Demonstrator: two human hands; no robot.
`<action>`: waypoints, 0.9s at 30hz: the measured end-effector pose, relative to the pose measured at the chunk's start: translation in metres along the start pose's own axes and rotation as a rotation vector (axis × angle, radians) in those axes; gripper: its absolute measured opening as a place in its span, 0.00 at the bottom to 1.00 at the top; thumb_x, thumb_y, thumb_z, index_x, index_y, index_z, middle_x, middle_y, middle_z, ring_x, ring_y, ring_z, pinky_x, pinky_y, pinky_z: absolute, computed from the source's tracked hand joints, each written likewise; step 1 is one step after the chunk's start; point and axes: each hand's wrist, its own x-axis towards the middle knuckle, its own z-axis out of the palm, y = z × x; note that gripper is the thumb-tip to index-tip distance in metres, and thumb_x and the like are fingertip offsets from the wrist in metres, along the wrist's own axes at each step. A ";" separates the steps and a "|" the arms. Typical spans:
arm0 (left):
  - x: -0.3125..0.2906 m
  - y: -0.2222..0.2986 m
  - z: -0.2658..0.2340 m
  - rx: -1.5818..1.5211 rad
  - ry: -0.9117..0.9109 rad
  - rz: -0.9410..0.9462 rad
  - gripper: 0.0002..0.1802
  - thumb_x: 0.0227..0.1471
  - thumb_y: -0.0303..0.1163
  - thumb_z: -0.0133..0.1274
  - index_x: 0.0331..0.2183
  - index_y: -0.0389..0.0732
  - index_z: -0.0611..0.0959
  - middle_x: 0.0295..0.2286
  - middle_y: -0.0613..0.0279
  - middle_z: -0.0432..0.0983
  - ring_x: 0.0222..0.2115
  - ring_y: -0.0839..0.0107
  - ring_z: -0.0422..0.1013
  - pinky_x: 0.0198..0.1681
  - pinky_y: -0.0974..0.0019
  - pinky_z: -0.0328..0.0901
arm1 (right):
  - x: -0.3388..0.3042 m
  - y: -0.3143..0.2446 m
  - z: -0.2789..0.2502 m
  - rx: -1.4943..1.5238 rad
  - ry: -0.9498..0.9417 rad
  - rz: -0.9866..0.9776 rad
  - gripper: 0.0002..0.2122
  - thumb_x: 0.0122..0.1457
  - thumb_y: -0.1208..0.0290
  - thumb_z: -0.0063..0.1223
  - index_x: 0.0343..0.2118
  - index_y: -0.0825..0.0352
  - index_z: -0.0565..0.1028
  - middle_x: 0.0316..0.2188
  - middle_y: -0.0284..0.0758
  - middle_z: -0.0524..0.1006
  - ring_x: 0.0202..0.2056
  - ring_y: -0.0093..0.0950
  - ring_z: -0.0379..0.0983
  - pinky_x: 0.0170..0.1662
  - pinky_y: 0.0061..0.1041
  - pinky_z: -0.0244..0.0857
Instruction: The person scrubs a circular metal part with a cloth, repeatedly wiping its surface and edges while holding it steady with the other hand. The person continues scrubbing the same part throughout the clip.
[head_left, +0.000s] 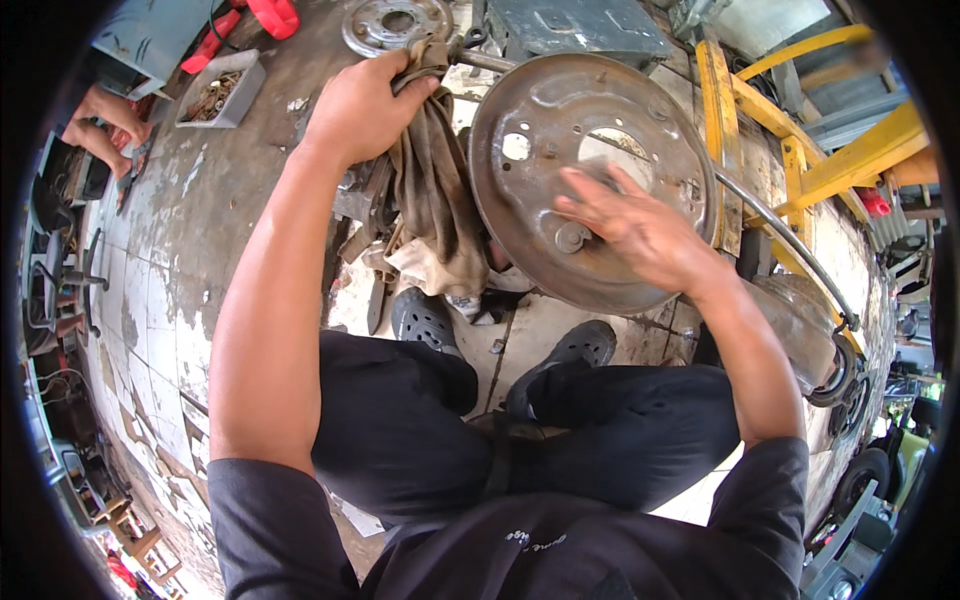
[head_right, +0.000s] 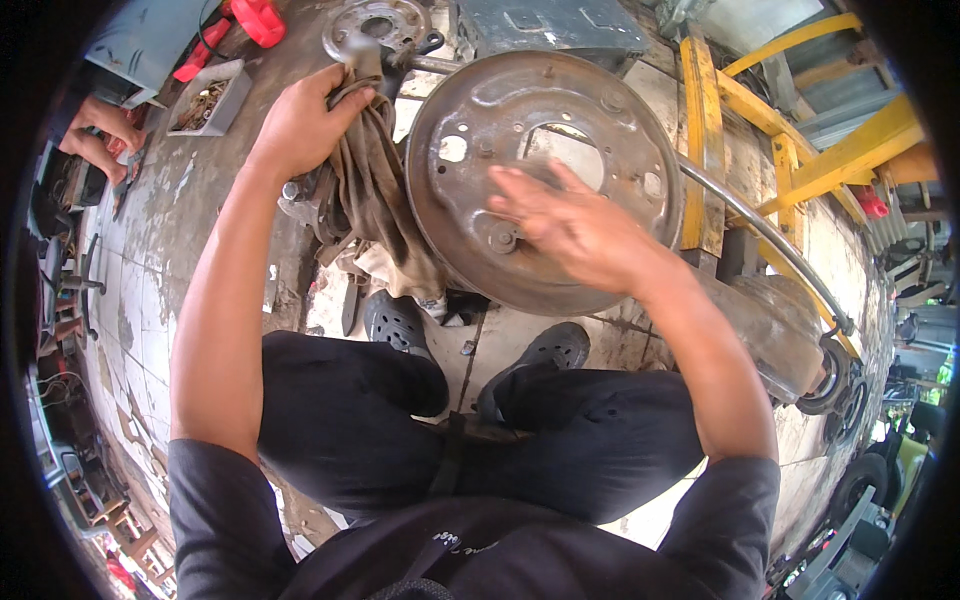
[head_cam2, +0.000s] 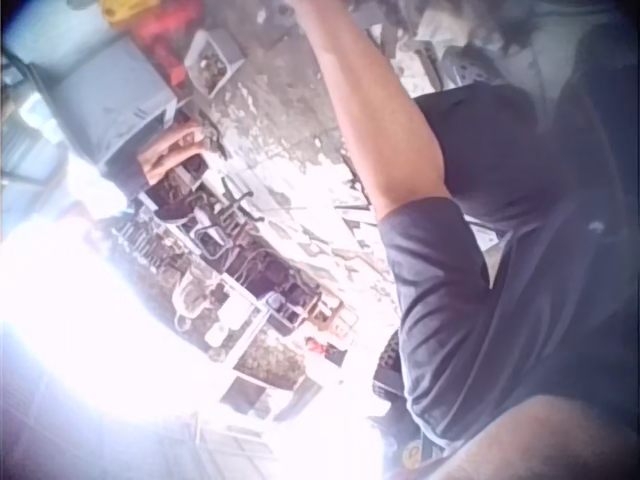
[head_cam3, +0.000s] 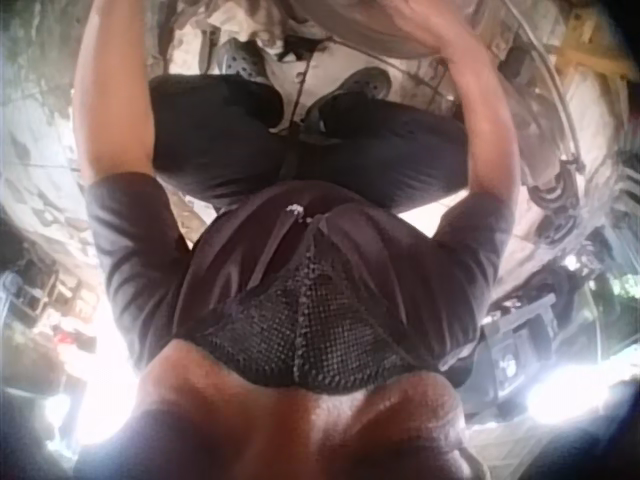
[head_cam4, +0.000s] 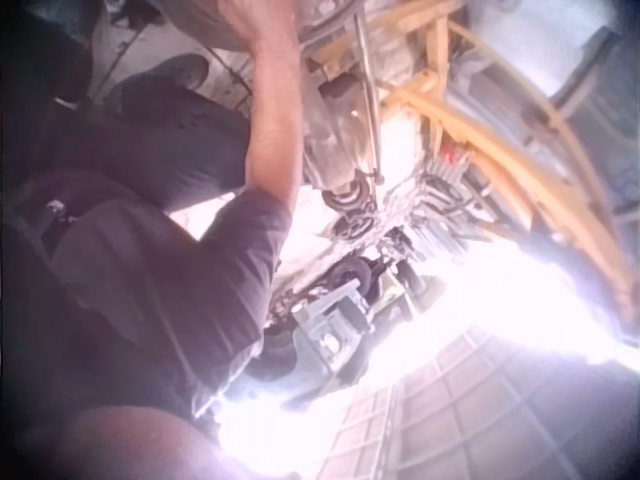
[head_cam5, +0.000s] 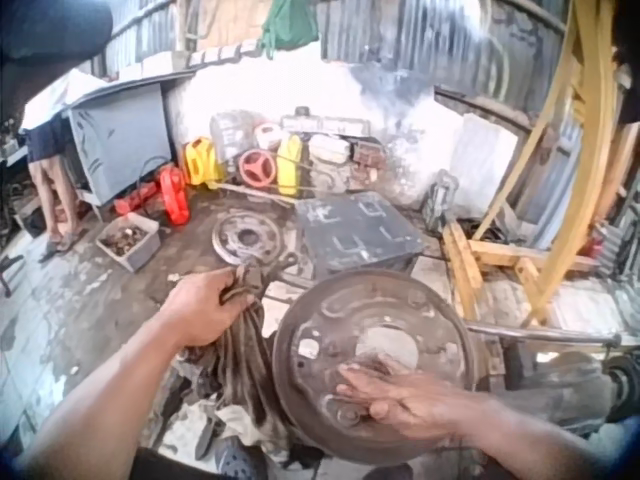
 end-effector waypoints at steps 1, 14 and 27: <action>0.002 0.004 -0.001 0.015 -0.018 0.002 0.29 0.57 0.54 0.53 0.47 0.38 0.81 0.40 0.41 0.80 0.45 0.43 0.73 0.49 0.49 0.67 | 0.005 -0.005 0.001 -0.001 0.004 -0.014 0.41 0.63 0.33 0.16 0.70 0.62 0.52 0.60 0.34 0.71 0.66 0.35 0.59 0.73 0.44 0.34; -0.001 -0.002 0.003 0.007 0.052 0.041 0.27 0.57 0.52 0.54 0.47 0.39 0.81 0.39 0.41 0.80 0.45 0.43 0.74 0.49 0.48 0.67 | 0.013 -0.001 0.011 -0.028 0.089 -0.076 0.34 0.67 0.38 0.21 0.69 0.56 0.55 0.59 0.30 0.73 0.66 0.33 0.58 0.74 0.45 0.32; -0.005 -0.011 0.003 -0.042 0.063 0.016 0.27 0.56 0.52 0.54 0.48 0.41 0.81 0.40 0.43 0.81 0.45 0.44 0.74 0.50 0.49 0.67 | 0.002 -0.010 0.002 -0.067 0.048 0.118 0.35 0.68 0.38 0.19 0.68 0.58 0.58 0.56 0.33 0.76 0.67 0.32 0.57 0.74 0.45 0.32</action>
